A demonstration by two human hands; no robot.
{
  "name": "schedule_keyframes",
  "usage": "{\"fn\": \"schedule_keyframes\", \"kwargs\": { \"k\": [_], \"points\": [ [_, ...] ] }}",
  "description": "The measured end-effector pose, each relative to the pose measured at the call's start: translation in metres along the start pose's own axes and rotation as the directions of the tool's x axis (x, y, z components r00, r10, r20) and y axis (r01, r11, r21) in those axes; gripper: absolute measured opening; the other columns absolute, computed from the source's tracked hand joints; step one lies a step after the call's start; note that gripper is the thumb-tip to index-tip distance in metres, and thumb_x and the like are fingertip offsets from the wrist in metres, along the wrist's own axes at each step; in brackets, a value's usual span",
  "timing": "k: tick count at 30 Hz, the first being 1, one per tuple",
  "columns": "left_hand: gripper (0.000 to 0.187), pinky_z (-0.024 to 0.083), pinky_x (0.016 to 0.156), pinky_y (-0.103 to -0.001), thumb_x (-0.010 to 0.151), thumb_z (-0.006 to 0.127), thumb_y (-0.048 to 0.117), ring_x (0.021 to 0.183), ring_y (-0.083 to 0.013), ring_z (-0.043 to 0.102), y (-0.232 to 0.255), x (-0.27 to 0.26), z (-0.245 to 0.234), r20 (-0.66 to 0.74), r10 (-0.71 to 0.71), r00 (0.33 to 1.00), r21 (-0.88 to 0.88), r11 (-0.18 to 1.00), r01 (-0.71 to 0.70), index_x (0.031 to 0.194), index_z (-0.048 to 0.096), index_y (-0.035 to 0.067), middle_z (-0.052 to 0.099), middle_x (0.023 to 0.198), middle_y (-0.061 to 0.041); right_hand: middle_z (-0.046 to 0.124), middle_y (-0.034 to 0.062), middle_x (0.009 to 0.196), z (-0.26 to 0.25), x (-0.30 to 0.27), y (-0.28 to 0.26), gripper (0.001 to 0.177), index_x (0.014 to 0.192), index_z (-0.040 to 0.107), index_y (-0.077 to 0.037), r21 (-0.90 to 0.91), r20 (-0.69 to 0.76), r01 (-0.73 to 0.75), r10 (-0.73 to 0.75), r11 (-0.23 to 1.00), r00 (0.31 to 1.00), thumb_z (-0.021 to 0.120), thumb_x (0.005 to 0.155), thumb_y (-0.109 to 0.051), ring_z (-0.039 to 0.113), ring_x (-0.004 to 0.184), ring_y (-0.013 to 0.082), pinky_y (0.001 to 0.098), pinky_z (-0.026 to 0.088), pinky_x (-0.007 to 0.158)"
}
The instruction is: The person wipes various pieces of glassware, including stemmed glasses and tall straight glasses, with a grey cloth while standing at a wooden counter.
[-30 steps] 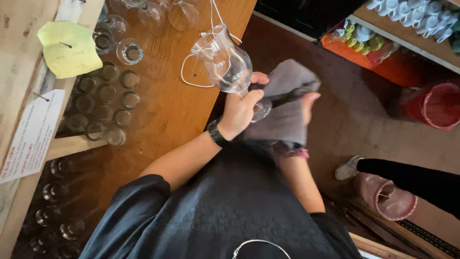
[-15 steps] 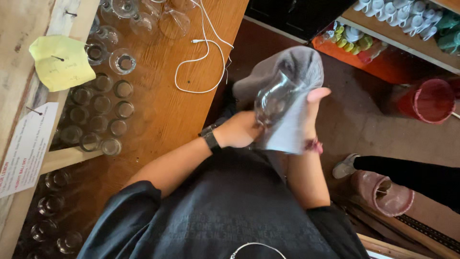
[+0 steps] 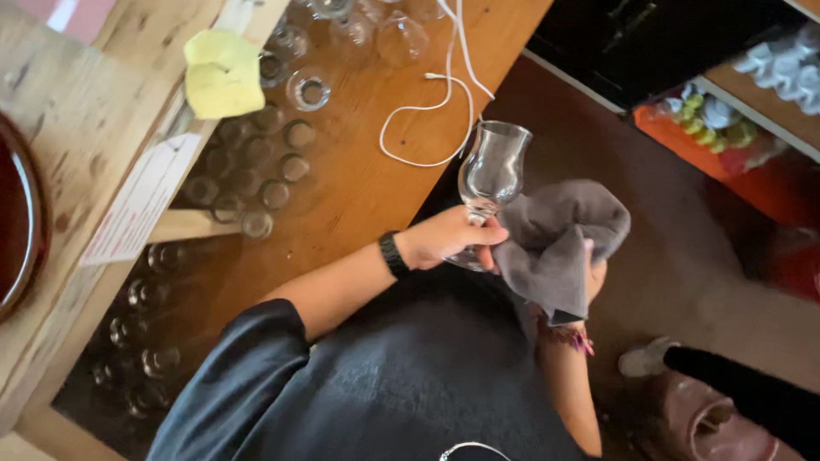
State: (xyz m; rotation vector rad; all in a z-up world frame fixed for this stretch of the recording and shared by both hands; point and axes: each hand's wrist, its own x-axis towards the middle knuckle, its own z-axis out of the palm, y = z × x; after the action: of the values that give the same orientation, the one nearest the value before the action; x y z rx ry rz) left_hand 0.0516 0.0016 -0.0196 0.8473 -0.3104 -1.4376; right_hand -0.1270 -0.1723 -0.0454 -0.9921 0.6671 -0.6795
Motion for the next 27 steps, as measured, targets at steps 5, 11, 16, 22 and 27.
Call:
{"fn": "schedule_keyframes", "kwargs": {
  "k": [5, 11, 16, 22, 27],
  "points": [
    [0.068, 0.061, 0.073, -0.040, 0.098, 0.059, 0.008, 0.073, -0.0298, 0.075, 0.033, -0.039, -0.018, -0.226, 0.106, 0.968, 0.079, 0.993, -0.090, 0.155, 0.023, 0.004, 0.070, 0.082, -0.016, 0.066, 0.0157, 0.125, -0.015, 0.000, -0.008, 0.037, 0.134, 0.055, 0.003, 0.018, -0.058, 0.047, -0.045, 0.999, 0.997, 0.057, 0.108, -0.024, 0.068, 0.112, 0.0275, 0.0443, 0.059, 0.099],
    [0.095, 0.062, 0.069, -0.049, 0.093, 0.059, 0.009, 0.076, -0.0314, 0.073, 0.081, -0.055, -0.030, -0.385, 0.101, 0.917, -0.018, 0.993, -0.117, 0.153, -0.006, 0.045, 0.068, 0.098, -0.018, 0.061, 0.0154, 0.134, -0.015, 0.004, -0.003, 0.039, 0.139, 0.050, 0.004, 0.054, -0.005, 0.059, -0.059, 0.997, 0.998, 0.057, 0.110, -0.021, 0.064, 0.121, 0.0290, 0.0480, 0.054, 0.109],
    [0.057, 0.063, 0.077, -0.047, 0.098, 0.064, 0.018, 0.093, -0.0284, 0.073, 0.083, -0.037, -0.058, -0.306, 0.248, 0.919, -0.334, 0.876, -0.347, 0.149, 0.040, 0.028, 0.066, 0.100, -0.012, 0.063, 0.0142, 0.134, -0.007, 0.008, 0.004, 0.039, 0.139, 0.052, 0.003, 0.084, 0.002, 0.052, -0.052, 0.995, 0.999, 0.058, 0.109, -0.022, 0.063, 0.122, 0.0281, 0.0461, 0.052, 0.109],
    [0.014, 0.060, 0.097, -0.039, 0.096, 0.070, 0.004, 0.113, -0.0241, 0.069, 0.089, 0.025, -0.127, -0.409, 0.527, 0.745, -0.259, 0.716, -0.648, 0.108, 0.062, 0.007, 0.068, 0.110, -0.008, 0.063, 0.0134, 0.130, -0.013, 0.003, 0.011, 0.036, 0.137, 0.052, 0.001, 0.125, -0.007, 0.005, -0.004, 0.992, 1.000, 0.057, 0.109, -0.021, 0.065, 0.116, 0.0275, 0.0462, 0.055, 0.103],
    [0.009, 0.057, 0.098, -0.038, 0.095, 0.069, 0.005, 0.111, -0.0239, 0.067, 0.103, 0.060, -0.172, -0.537, 0.557, 0.634, -0.304, 0.573, -0.761, 0.103, 0.064, 0.004, 0.070, 0.107, -0.011, 0.063, 0.0132, 0.132, -0.027, 0.001, 0.014, 0.036, 0.139, 0.052, 0.001, 0.070, -0.052, 0.025, -0.021, 0.997, 0.998, 0.056, 0.110, -0.020, 0.065, 0.118, 0.0267, 0.0448, 0.055, 0.104]
  ]
}}
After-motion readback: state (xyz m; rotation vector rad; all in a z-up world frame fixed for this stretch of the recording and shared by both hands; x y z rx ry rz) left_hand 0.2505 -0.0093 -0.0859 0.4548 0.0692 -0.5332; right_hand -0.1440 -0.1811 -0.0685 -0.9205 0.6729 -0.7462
